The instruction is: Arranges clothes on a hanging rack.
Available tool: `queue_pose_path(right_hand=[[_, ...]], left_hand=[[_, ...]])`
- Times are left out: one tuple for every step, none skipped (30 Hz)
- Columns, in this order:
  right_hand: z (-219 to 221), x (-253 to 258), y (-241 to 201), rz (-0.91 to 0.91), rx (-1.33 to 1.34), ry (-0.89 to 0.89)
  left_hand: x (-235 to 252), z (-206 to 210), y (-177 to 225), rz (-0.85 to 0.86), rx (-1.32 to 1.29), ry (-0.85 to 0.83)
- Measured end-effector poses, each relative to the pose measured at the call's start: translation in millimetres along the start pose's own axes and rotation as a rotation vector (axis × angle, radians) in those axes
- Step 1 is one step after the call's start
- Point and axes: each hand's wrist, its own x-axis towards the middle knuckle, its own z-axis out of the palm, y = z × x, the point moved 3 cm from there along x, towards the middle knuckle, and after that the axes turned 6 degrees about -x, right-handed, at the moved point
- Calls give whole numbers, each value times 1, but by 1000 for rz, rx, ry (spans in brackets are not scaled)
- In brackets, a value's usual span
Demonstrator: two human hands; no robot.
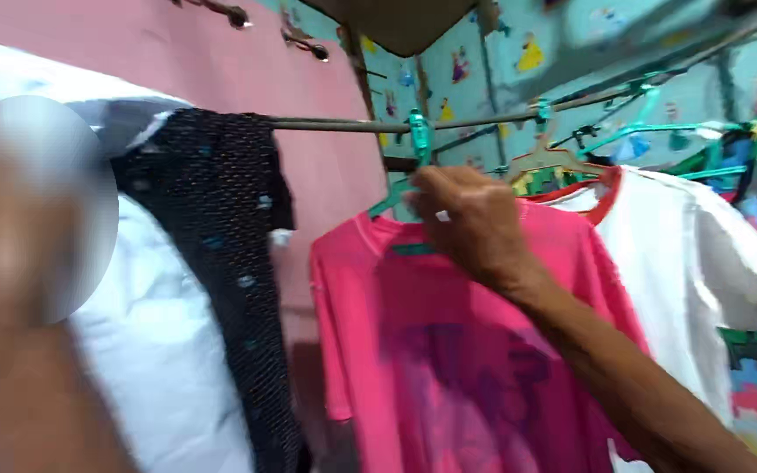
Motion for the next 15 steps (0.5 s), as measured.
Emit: queue_pose_path(right_hand=[[2,-4,9,21,4,-17],[7,-7,16,39,24,-46],[12,-10,22,51,49,-83],[19,-13,25,60,72,-120],[25,-16,25,66,88,-145],[31,-19,23,75,95,-165],[36,-21,19,81,99,-173],[39,-23,14,88,101,-173],[41,-24,9,92,100,-163],[42,-25,4,90,97,-132],[42,-26,-1,85,89,-89],[40,-28,-7,79,78,-41],[37,-33,-12,77,81,-4],[31,-43,-19,71,110,11],[23,-59,-27,59,178,-11]], left_hand=[[-14,-9,22,-31,5,18],[-25,-15,42,-59,2,16],[-30,-17,51,-70,2,20],[-33,-18,52,-67,-1,31],[-35,-17,49,-48,-16,46],[-35,-16,43,-25,-28,61],[-34,-17,37,-9,-41,64],[-33,-17,32,0,-52,60],[-34,-18,30,1,-56,50],[-35,-20,29,-7,-52,44],[-37,-23,29,-20,-40,41],[-43,-25,29,-31,-17,45],[-50,-27,26,-32,10,54],[-58,-26,17,-22,37,60],[-67,-24,0,0,66,58]])
